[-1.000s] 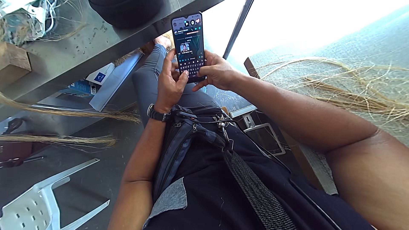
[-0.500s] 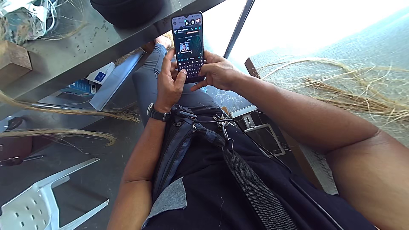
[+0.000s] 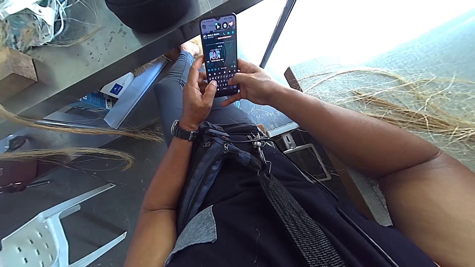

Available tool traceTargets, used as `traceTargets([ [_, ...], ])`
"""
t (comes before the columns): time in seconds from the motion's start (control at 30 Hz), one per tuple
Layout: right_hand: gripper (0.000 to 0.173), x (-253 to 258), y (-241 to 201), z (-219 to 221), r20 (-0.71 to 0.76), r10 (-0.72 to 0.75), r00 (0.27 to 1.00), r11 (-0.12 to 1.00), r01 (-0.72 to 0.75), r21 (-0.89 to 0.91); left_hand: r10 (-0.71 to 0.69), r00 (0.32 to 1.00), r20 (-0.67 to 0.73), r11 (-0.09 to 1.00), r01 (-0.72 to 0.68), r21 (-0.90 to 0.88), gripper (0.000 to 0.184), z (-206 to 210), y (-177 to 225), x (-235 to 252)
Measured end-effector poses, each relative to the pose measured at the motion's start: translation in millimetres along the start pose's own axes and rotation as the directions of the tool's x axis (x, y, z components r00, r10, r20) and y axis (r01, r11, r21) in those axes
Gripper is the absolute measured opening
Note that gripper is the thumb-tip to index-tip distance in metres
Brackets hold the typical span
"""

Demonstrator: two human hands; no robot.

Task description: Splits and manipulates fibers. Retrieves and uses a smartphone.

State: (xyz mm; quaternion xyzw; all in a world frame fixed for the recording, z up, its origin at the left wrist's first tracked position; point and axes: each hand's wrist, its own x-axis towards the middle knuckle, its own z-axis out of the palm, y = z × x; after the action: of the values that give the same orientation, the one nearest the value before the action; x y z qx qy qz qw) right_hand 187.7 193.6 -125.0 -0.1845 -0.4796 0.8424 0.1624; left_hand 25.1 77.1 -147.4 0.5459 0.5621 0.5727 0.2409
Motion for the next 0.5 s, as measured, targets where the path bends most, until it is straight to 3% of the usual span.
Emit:
traceTargets([
  [0.5, 0.05, 0.3, 2.6, -2.8, 0.028, -0.022, 0.999, 1.0, 0.022, -0.003, -0.02, 1.0, 0.014, 0.998, 0.021, -0.064, 0.073, 2.8, -0.2, -0.3],
])
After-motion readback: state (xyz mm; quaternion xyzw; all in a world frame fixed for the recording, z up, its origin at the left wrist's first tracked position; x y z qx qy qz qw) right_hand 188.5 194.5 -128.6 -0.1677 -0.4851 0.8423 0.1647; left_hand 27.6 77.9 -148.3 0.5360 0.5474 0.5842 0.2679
